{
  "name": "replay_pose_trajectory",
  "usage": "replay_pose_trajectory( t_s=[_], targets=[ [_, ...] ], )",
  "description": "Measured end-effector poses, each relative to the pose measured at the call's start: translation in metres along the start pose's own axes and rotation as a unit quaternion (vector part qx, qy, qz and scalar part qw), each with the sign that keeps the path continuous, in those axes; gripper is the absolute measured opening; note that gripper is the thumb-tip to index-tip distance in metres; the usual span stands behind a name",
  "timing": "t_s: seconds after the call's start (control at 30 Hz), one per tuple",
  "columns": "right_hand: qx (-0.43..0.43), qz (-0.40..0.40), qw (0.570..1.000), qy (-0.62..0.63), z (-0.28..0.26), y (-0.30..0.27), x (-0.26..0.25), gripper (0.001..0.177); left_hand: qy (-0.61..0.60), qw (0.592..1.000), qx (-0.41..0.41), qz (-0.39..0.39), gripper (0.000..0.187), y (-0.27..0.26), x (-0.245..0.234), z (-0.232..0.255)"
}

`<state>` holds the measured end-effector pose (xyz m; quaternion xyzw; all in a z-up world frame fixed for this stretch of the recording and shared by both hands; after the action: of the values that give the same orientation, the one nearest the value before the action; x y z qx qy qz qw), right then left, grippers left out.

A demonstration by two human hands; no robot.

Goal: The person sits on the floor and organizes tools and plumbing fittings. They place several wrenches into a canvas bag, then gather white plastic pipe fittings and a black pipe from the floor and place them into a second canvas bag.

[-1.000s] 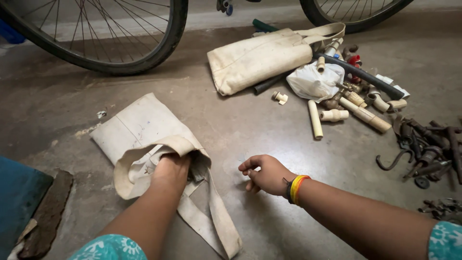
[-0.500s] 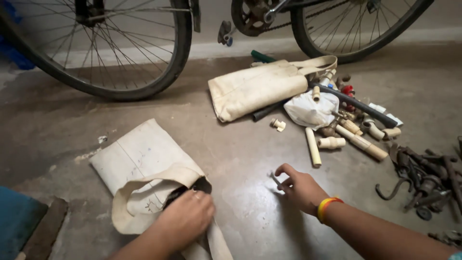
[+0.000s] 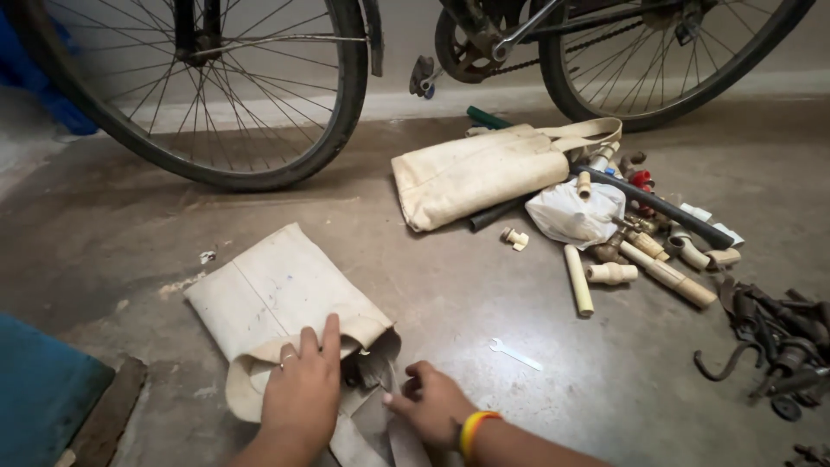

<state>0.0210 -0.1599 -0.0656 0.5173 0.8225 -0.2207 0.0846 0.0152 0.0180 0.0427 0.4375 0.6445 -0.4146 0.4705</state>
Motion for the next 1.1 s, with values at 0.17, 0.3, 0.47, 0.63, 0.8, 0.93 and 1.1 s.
replay_pose_trajectory(
  t_s=[0.17, 0.3, 0.47, 0.63, 0.8, 0.93, 1.1],
  targets=[
    [0.019, 0.078, 0.997, -0.019, 0.038, 0.052, 0.026, 0.066, -0.021, 1.000, 0.006, -0.014, 0.085, 0.009, -0.007, -0.001],
    [0.090, 0.127, 0.987, 0.041, 0.047, 0.069, 0.024, 0.065, -0.045, 0.995, -0.009, -0.091, 0.079, 0.020, -0.029, -0.009],
    [0.111, 0.124, 0.986, 0.024, 0.034, 0.075, 0.016, 0.046, -0.119, 0.981, -0.048, -0.146, 0.080, 0.027, -0.068, -0.024],
    [-0.114, 0.111, 0.985, 0.069, -0.017, 0.069, -0.040, 0.038, -0.232, 0.969, 0.015, -0.082, 0.076, 0.044, -0.107, -0.036],
    [-0.153, 0.129, 0.942, 0.271, -0.132, 0.051, -0.099, 0.031, -0.316, 0.948, -0.019, -0.016, 0.067, 0.080, -0.180, -0.067],
    [-0.219, 0.213, 0.927, 0.217, -0.218, 0.029, -0.119, 0.034, -0.382, 0.922, 0.034, 0.059, 0.067, 0.102, -0.240, -0.084],
    [-0.155, 0.204, 0.894, 0.367, -0.239, 0.018, -0.122, 0.025, -0.283, 0.951, -0.001, 0.126, 0.088, 0.088, -0.241, -0.055]
  ],
)
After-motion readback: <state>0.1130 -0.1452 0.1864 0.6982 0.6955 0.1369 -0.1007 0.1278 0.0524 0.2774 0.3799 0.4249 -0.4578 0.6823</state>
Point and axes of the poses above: each hand's wrist, its own y-axis towards the middle knuckle, its own x-axis out of the palm, z = x × y, the point moved 5 cm from there along y, towards the middle knuckle, and after that the axes turned 15 degrees about -x, right-handed, at the moved point
